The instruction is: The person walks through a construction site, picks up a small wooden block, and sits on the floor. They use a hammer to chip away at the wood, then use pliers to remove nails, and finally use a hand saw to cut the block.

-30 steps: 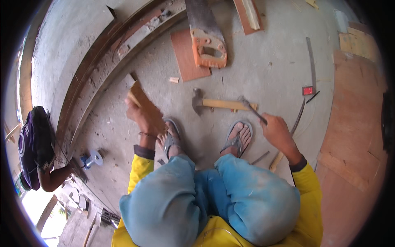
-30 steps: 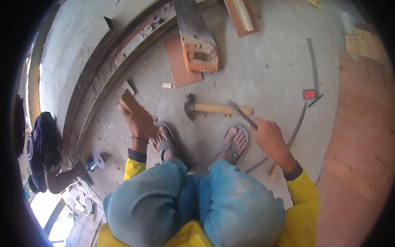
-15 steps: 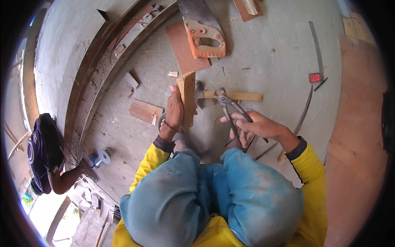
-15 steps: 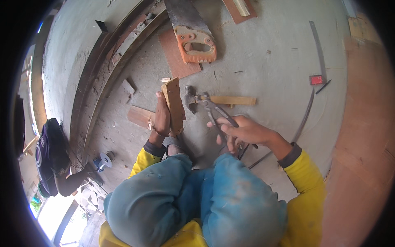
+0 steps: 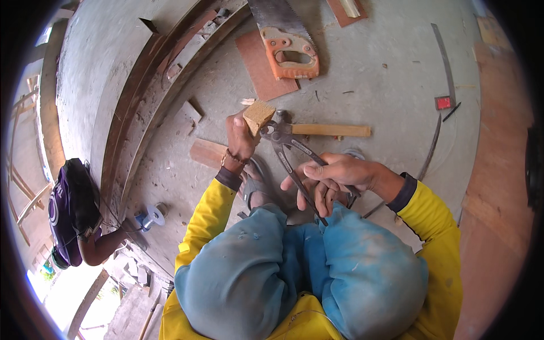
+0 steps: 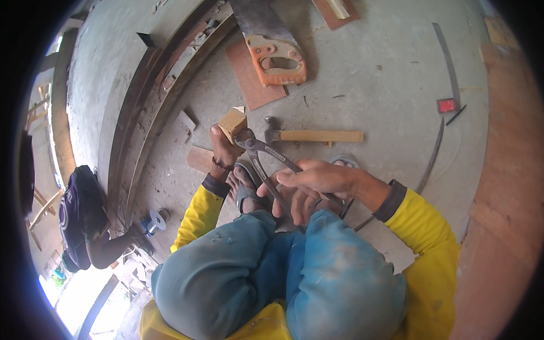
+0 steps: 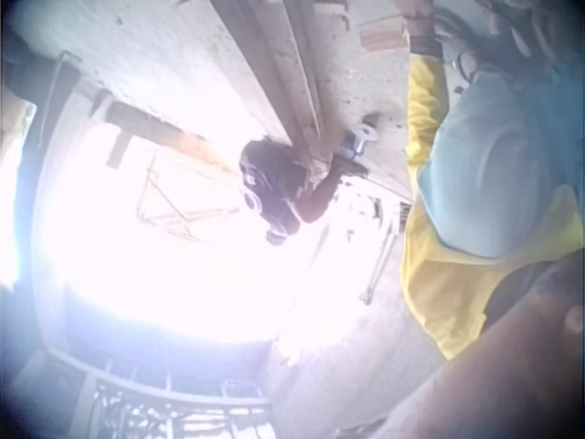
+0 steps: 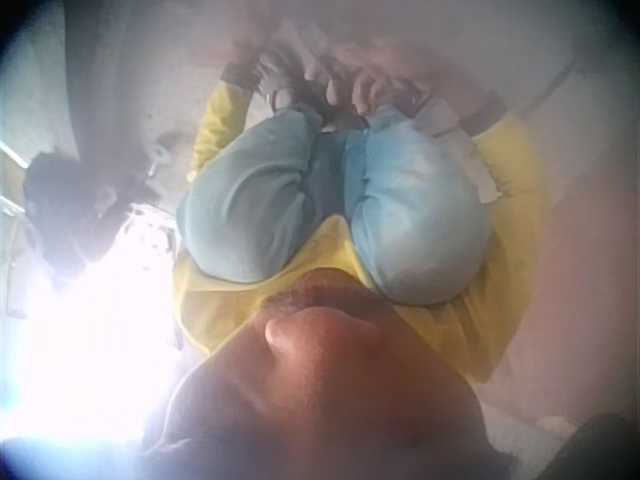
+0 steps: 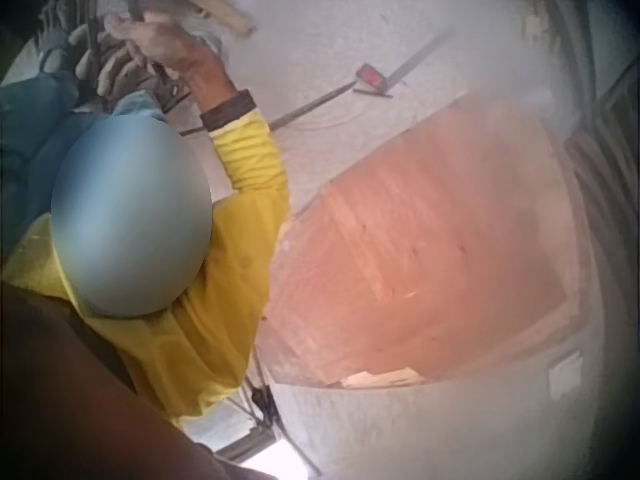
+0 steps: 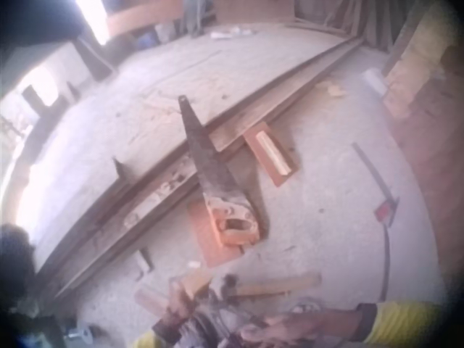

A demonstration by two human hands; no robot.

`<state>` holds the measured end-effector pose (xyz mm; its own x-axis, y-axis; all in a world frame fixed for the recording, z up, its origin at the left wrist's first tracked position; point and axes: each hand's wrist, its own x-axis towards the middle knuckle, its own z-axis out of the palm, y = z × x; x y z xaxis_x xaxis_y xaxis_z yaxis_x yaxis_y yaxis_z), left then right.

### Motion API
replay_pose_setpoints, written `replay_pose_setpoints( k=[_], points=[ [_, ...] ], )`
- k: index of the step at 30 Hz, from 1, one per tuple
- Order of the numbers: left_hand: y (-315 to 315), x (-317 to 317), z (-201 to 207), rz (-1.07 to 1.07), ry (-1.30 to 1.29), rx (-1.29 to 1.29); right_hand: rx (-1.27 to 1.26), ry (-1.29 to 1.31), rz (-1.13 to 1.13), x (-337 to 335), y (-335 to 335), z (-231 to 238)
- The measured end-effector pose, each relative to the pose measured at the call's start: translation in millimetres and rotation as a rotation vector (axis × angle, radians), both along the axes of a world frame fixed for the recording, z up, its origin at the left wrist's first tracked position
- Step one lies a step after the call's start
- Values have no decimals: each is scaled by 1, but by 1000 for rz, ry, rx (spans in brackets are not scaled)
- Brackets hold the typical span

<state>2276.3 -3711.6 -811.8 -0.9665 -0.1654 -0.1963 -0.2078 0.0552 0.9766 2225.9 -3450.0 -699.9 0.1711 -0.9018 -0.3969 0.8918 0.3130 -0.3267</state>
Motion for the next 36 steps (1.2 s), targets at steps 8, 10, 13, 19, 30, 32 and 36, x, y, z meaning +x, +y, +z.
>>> replay_pose_setpoints(
  k=[8,10,13,19,30,32,36],
  points=[
    [-3,-6,4,-44,40,-23,-33,212,-20,12,-7,-3],
    [-2,-5,5,-28,27,-34,-9,274,-4,11,-7,0],
    [-5,-5,5,-66,49,-165,17,226,15,7,-6,3],
    [-15,-6,2,-165,98,-257,-13,19,41,3,0,2],
    [-6,-3,1,-29,89,8,-5,-239,-113,36,-18,-1],
    [-3,-2,8,-39,88,113,-21,-197,-109,46,-19,2],
    [16,-2,27,-18,162,140,-48,-112,-149,61,-20,11]
  ],
)
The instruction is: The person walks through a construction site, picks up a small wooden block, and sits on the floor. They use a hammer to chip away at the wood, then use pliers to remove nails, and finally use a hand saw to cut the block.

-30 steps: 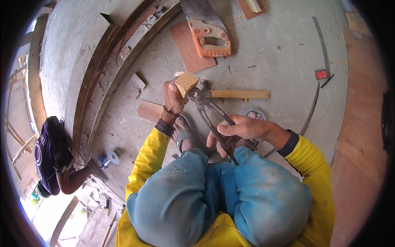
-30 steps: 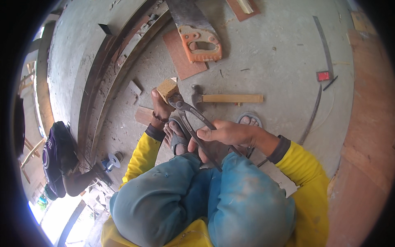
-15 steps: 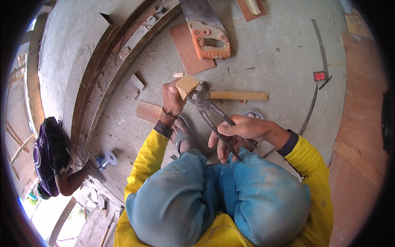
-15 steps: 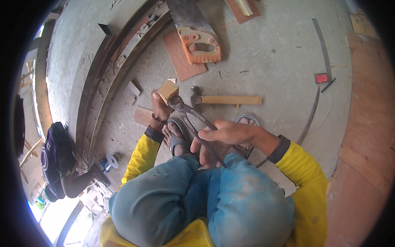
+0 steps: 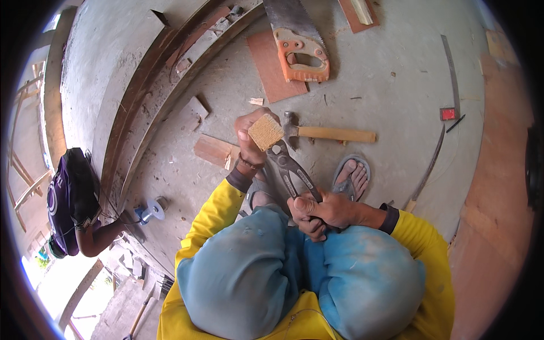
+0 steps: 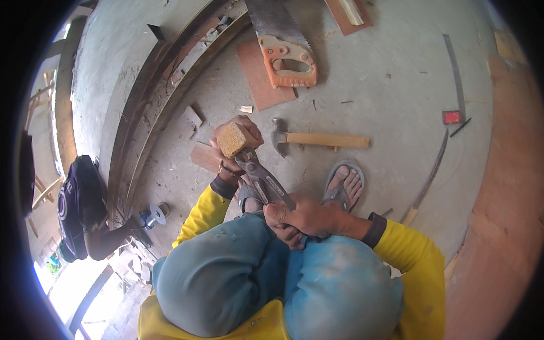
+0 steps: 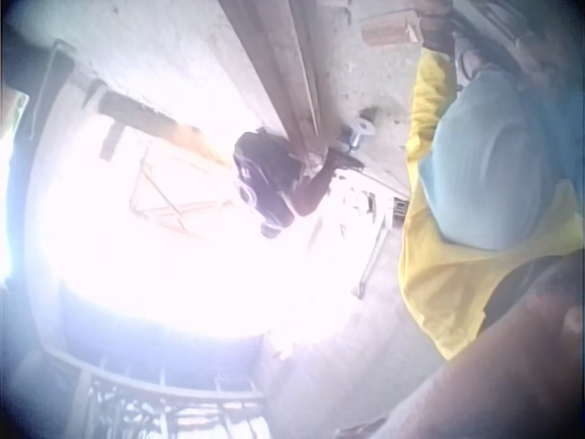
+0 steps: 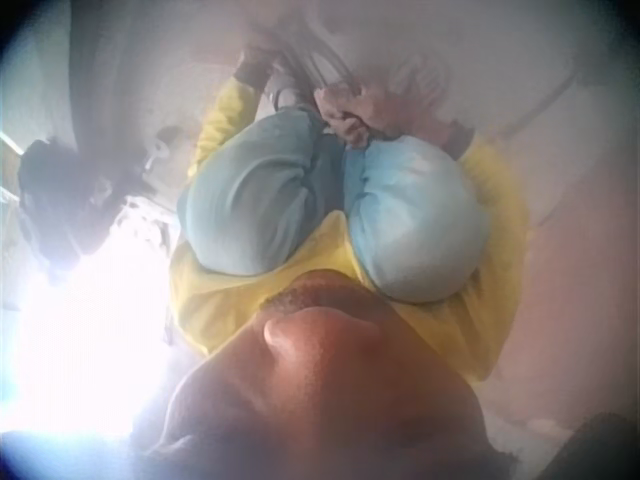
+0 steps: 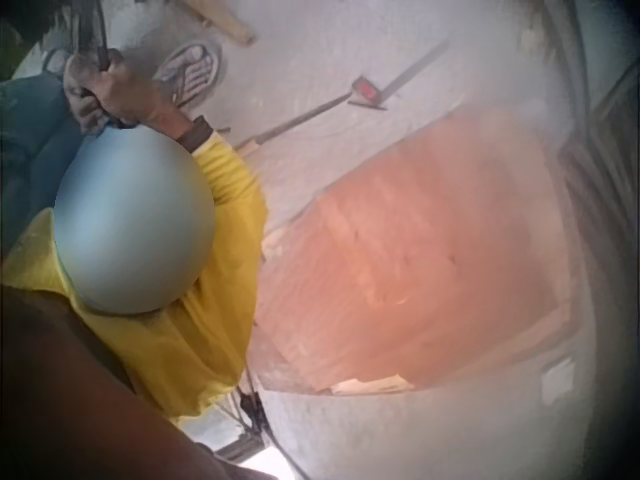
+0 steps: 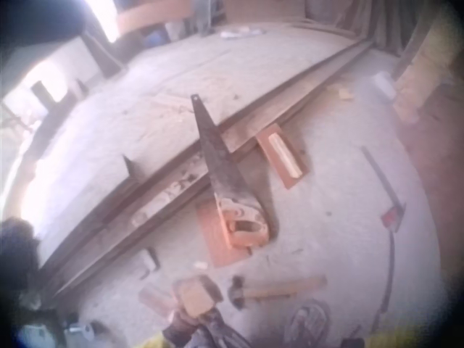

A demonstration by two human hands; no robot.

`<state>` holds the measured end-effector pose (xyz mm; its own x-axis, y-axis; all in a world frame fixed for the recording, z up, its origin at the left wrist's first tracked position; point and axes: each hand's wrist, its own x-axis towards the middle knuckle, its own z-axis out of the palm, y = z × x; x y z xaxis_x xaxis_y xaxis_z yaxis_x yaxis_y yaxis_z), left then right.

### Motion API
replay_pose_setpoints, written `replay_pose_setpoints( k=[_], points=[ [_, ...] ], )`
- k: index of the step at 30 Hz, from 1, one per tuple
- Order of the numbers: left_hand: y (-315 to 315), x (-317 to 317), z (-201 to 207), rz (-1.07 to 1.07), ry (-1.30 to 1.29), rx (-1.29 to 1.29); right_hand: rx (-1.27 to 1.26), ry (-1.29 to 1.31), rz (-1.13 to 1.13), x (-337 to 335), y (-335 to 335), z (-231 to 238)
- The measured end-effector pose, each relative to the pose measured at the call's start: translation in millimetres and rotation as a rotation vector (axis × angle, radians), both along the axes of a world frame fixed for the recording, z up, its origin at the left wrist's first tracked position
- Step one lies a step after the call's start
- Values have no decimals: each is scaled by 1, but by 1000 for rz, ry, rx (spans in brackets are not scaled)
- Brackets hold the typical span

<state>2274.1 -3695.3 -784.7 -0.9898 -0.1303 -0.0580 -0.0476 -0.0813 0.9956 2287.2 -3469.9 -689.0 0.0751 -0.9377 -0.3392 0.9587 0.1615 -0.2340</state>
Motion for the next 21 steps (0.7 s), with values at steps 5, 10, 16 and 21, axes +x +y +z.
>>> replay_pose_setpoints(
  k=[5,10,16,21],
  points=[
    [41,10,7,-15,-61,678,-4,157,-43,2,-2,2],
    [29,24,-10,57,-36,624,11,129,27,-8,6,3],
    [-2,30,-33,-42,-137,97,63,112,33,-18,15,8],
    [5,28,-31,-18,-12,170,55,22,79,-15,13,4]
  ],
)
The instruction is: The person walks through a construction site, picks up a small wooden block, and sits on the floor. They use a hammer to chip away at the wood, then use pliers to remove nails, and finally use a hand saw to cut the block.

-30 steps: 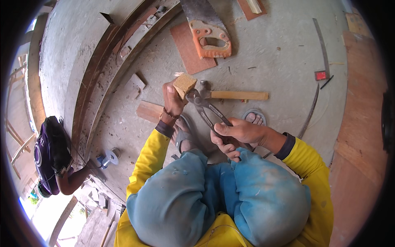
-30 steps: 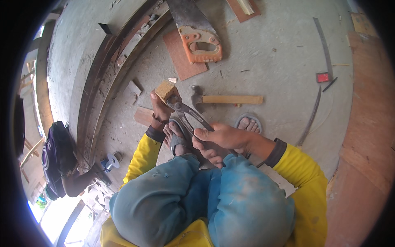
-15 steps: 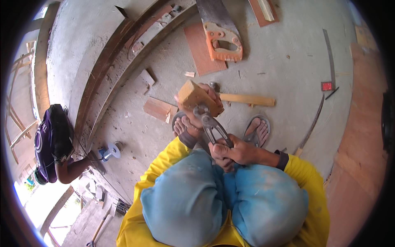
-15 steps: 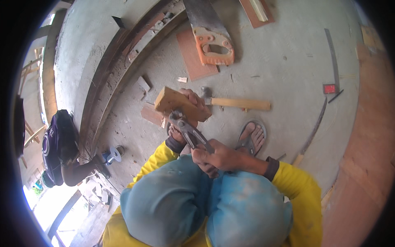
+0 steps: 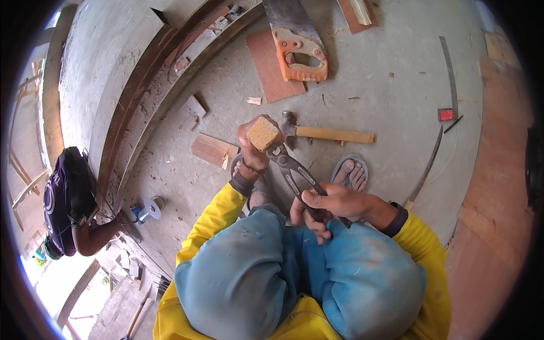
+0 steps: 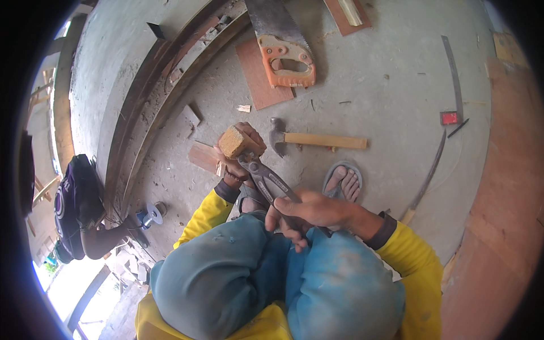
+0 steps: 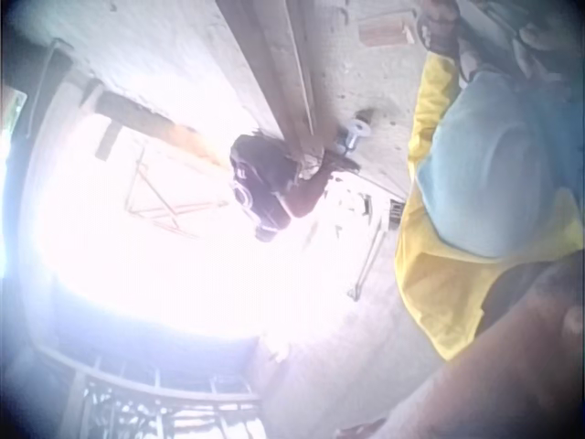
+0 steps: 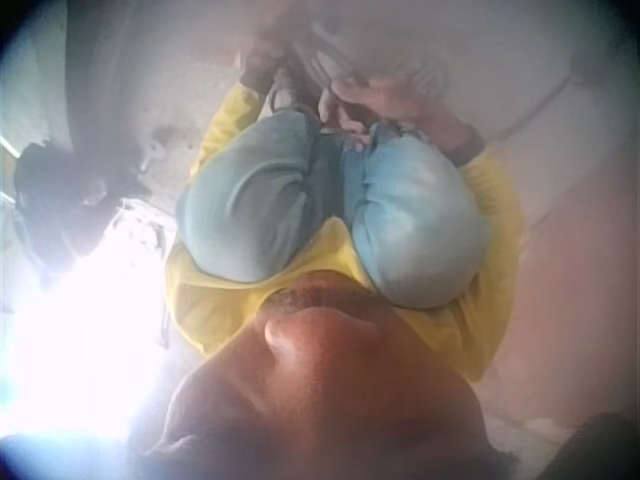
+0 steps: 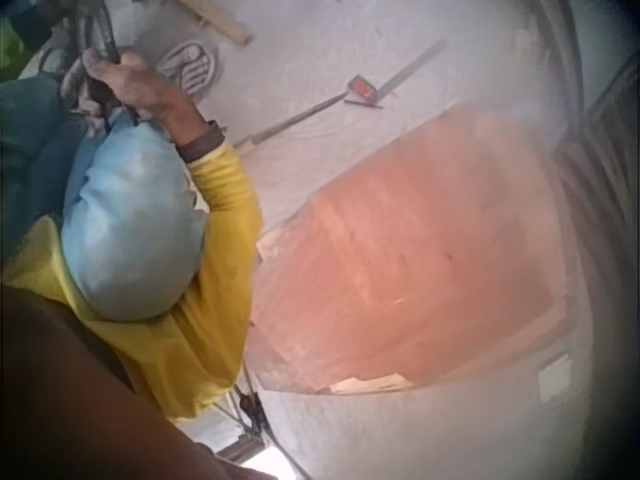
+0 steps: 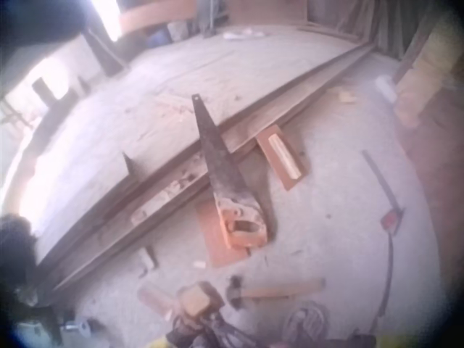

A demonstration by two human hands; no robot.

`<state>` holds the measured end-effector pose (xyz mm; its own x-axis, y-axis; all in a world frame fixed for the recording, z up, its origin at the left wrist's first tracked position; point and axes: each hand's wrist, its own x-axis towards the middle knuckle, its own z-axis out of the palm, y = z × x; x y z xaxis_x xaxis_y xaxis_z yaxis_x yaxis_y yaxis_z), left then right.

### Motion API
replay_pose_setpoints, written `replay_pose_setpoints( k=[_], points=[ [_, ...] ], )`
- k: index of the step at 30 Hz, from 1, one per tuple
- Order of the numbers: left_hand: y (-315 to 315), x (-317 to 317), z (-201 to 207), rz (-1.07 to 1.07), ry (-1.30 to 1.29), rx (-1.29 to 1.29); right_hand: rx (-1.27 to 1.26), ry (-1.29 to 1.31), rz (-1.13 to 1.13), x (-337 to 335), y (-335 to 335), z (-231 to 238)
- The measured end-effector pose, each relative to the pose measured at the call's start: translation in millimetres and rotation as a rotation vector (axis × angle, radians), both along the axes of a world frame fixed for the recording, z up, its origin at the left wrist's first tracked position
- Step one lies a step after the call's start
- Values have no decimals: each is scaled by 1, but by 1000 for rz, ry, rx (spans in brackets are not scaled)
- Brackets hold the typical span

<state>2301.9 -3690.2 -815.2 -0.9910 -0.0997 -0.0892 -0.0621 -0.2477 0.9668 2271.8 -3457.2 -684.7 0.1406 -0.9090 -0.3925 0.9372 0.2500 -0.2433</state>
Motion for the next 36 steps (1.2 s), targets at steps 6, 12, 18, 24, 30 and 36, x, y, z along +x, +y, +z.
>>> replay_pose_setpoints(
  k=[6,12,18,24,30,36],
  points=[
    [6,-12,7,49,75,-94,-28,32,-6,15,-4,-4],
    [29,-10,19,31,149,419,-26,-8,-31,21,-5,3],
    [72,-10,38,-6,107,939,-78,122,-126,16,-9,-6],
    [47,-7,38,137,-225,581,-41,30,-45,7,-4,-6],
    [32,8,18,111,-228,499,-35,7,-71,4,2,3],
    [35,0,25,110,-175,464,-57,-109,-40,6,-7,-12]
  ],
)
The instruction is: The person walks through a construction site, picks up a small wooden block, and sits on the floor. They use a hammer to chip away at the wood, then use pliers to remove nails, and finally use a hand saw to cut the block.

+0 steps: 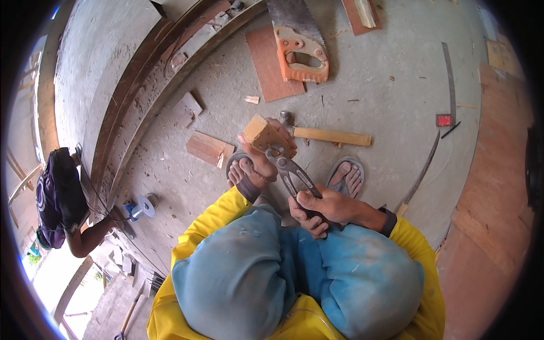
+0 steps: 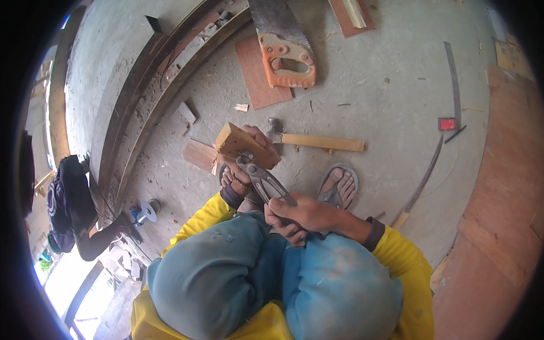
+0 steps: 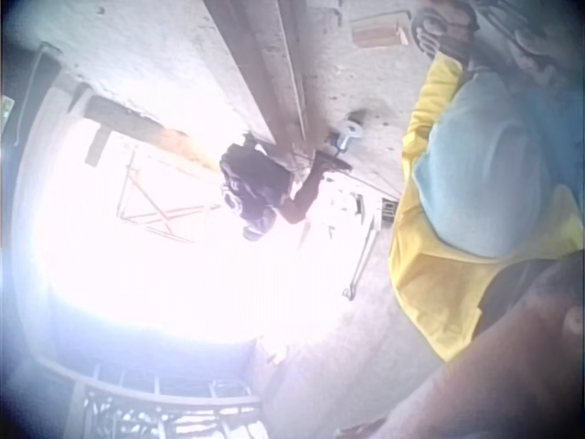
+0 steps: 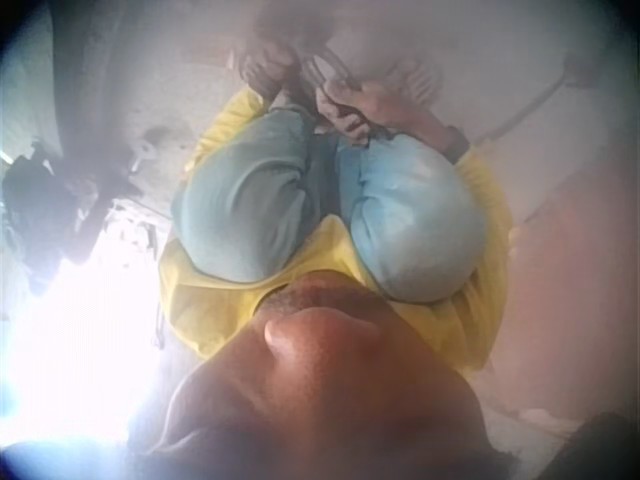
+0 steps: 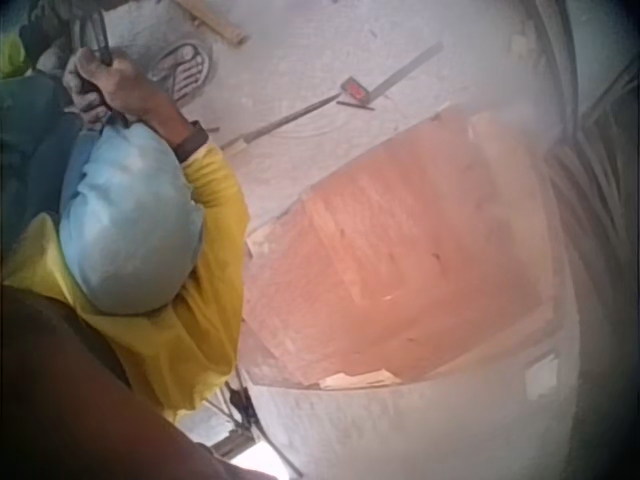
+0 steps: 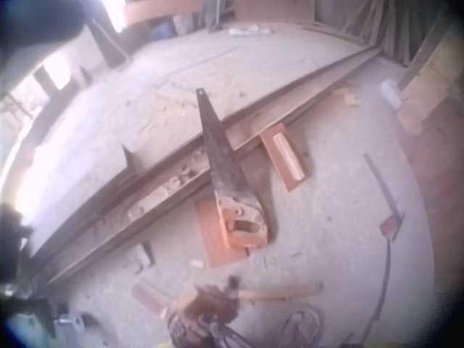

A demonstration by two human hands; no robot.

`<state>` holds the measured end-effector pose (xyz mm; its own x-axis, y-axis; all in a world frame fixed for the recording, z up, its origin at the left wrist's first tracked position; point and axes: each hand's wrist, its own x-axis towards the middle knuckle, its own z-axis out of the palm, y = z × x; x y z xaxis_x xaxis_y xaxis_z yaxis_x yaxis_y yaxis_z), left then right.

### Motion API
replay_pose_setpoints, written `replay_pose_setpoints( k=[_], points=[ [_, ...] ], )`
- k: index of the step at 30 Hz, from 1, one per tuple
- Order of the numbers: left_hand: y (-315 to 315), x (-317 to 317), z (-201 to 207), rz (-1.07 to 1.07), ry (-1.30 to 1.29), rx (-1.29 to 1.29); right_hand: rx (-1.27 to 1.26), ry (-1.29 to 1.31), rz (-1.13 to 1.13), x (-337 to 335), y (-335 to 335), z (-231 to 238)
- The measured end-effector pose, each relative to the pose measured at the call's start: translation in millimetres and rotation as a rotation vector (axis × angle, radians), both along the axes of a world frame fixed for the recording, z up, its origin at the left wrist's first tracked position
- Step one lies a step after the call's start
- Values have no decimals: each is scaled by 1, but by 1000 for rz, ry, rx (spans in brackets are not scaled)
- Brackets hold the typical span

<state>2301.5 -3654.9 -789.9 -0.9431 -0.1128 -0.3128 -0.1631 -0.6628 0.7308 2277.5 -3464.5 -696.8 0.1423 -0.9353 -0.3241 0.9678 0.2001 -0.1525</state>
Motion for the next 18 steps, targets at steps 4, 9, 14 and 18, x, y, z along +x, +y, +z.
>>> replay_pose_setpoints(
  k=[4,9,14,18],
  points=[
    [28,-10,19,84,-59,302,-4,96,-42,4,-6,-8],
    [16,-25,18,249,-361,123,-17,131,-231,10,13,-15],
    [5,-18,-6,87,-568,-192,432,282,-417,3,47,-57],
    [8,-15,-19,-57,-601,-376,663,453,-357,-9,66,-89]
  ],
)
